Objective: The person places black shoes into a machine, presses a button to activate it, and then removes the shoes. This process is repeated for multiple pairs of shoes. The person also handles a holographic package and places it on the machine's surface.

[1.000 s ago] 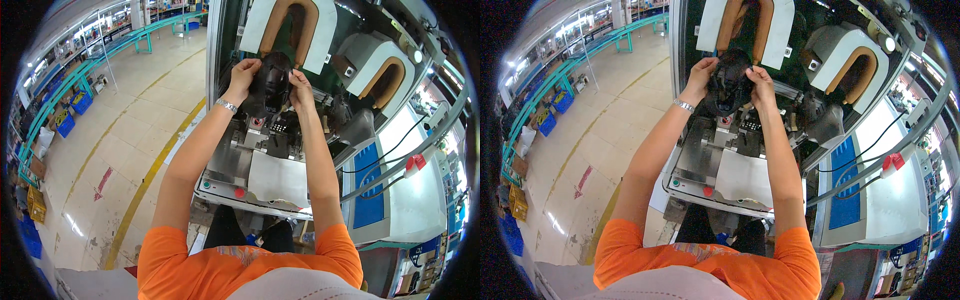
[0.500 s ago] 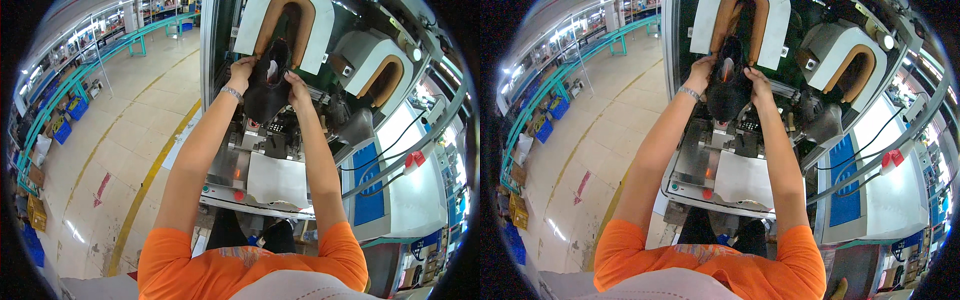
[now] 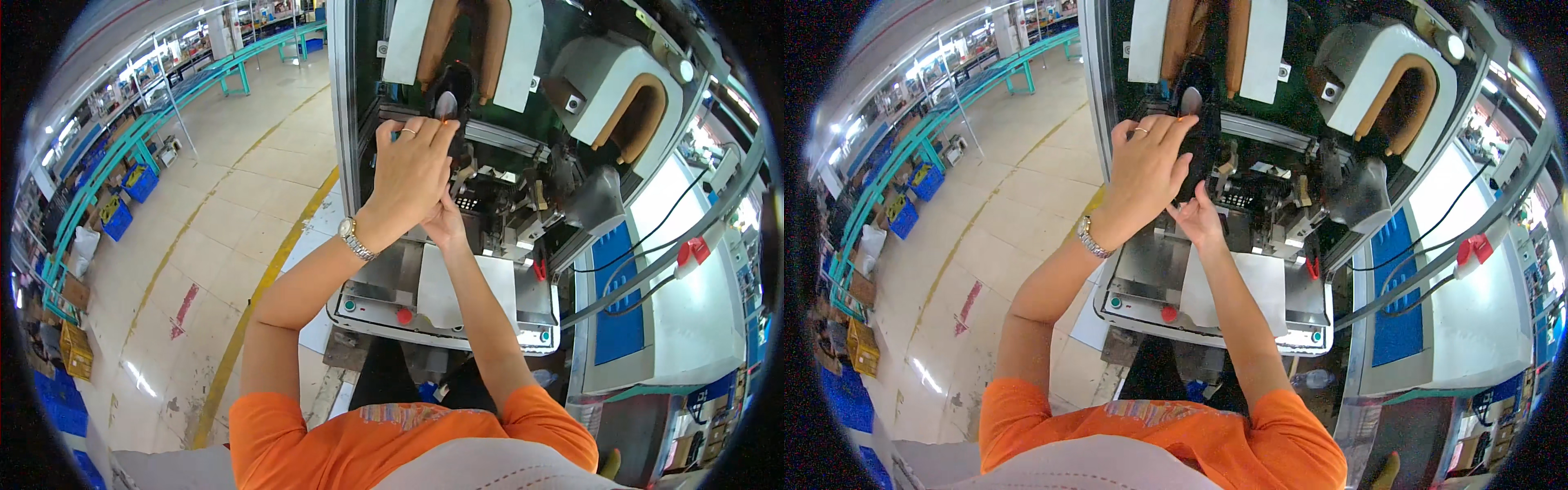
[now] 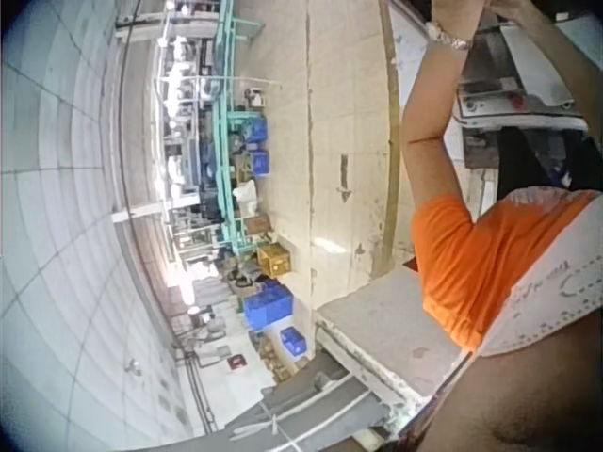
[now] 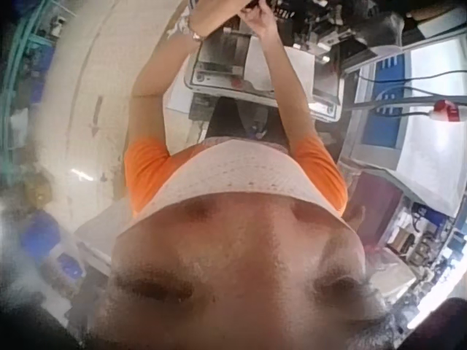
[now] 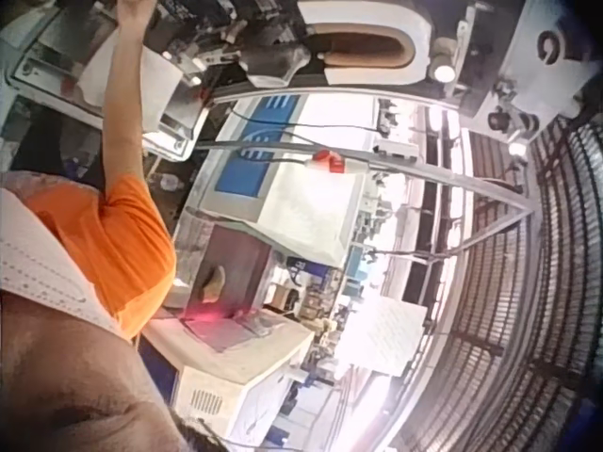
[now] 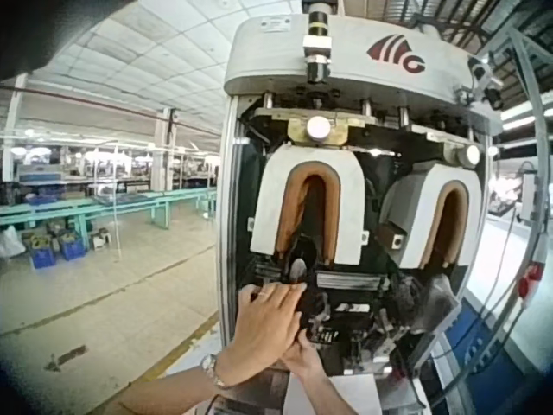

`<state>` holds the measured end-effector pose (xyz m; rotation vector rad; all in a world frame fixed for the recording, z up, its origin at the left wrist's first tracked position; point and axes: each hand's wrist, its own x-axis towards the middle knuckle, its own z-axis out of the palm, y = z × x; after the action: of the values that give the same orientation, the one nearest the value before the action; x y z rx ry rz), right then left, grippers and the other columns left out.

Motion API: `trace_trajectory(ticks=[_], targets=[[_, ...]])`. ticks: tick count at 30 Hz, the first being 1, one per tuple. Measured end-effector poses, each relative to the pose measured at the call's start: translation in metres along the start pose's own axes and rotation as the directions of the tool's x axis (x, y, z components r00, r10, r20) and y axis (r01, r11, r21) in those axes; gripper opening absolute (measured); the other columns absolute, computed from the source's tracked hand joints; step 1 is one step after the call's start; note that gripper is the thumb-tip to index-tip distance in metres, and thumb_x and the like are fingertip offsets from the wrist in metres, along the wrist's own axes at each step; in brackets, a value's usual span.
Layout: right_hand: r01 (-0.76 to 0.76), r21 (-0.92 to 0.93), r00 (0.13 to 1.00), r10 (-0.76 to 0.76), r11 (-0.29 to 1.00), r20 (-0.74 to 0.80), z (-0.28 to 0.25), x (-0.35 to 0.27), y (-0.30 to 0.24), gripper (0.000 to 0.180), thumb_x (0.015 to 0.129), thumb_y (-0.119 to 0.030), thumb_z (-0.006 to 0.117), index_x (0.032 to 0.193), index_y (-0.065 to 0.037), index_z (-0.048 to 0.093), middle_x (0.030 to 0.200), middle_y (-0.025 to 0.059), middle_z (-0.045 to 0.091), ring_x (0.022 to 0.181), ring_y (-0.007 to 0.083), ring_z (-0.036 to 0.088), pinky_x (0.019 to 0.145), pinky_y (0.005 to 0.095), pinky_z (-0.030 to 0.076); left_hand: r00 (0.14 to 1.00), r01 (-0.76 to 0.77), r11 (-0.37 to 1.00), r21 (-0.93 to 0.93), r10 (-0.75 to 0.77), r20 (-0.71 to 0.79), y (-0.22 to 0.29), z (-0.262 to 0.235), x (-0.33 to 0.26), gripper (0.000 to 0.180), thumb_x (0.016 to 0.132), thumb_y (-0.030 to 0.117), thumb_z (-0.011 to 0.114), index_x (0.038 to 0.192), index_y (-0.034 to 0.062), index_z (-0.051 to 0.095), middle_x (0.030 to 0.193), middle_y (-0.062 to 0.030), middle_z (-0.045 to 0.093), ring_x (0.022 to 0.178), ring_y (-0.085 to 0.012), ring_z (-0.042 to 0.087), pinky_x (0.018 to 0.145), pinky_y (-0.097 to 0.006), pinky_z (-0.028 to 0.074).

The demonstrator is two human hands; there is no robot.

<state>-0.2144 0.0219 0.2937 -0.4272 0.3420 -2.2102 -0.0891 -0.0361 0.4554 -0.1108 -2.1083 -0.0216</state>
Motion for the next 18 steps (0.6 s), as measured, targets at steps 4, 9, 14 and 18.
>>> trace_trajectory(ticks=[4, 9, 14, 18], targets=[[0.068, -0.064, 0.991, -0.075, 0.996, -0.109, -0.041, 0.030, -0.024, 0.028, 0.086, -0.031, 0.048, 0.111, -0.018, 0.048, 0.106, 0.0004, 0.057, 0.095, 0.0203, 0.056, 0.092, 0.0427, 0.039, 0.991, 0.082, 0.996, -0.029, -0.079, 0.104, 0.010, 0.009, -0.004, 0.041, 0.072, 0.015, 0.058, 0.111, 0.0070, 0.049, 0.098, -0.0055, 0.054, 0.101, -0.0197, 0.045, 0.084, -0.039, 0.029], [0.101, -0.160, 0.977, -0.128, 0.982, -0.169, -0.035, 0.042, -0.023, 0.024, 0.087, -0.032, 0.046, 0.102, -0.015, 0.051, 0.092, 0.0047, 0.061, 0.082, 0.0213, 0.060, 0.076, 0.0352, 0.048, 0.997, 0.074, 0.995, 0.074, -0.073, -0.012, 0.012, 0.041, -0.035, 0.044, 0.070, 0.012, 0.057, 0.113, 0.0084, 0.050, 0.107, -0.0061, 0.052, 0.107, -0.0212, 0.041, 0.088, -0.045, 0.026], [0.148, -0.155, 0.974, -0.171, 0.977, -0.147, -0.095, 0.066, -0.034, 0.029, 0.087, -0.033, 0.046, 0.103, -0.009, 0.052, 0.095, 0.0061, 0.061, 0.083, 0.0189, 0.060, 0.076, 0.0317, 0.049, 0.996, 0.083, 0.994, 0.072, -0.084, 0.005, 0.024, 0.048, -0.033, 0.049, 0.069, 0.012, 0.058, 0.117, 0.0107, 0.048, 0.111, -0.0059, 0.049, 0.110, -0.0207, 0.039, 0.088, -0.046, 0.026], [0.157, -0.153, 0.962, -0.187, 0.976, -0.201, -0.069, 0.065, -0.021, 0.026, 0.086, -0.031, 0.050, 0.100, -0.008, 0.052, 0.088, 0.0054, 0.061, 0.077, 0.0186, 0.061, 0.069, 0.0316, 0.051, 0.986, 0.153, 0.986, 0.074, -0.157, 0.054, 0.013, 0.034, -0.039, 0.051, 0.069, 0.012, 0.058, 0.119, 0.0119, 0.046, 0.113, -0.0061, 0.048, 0.110, -0.0208, 0.039, 0.086, -0.044, 0.027]])
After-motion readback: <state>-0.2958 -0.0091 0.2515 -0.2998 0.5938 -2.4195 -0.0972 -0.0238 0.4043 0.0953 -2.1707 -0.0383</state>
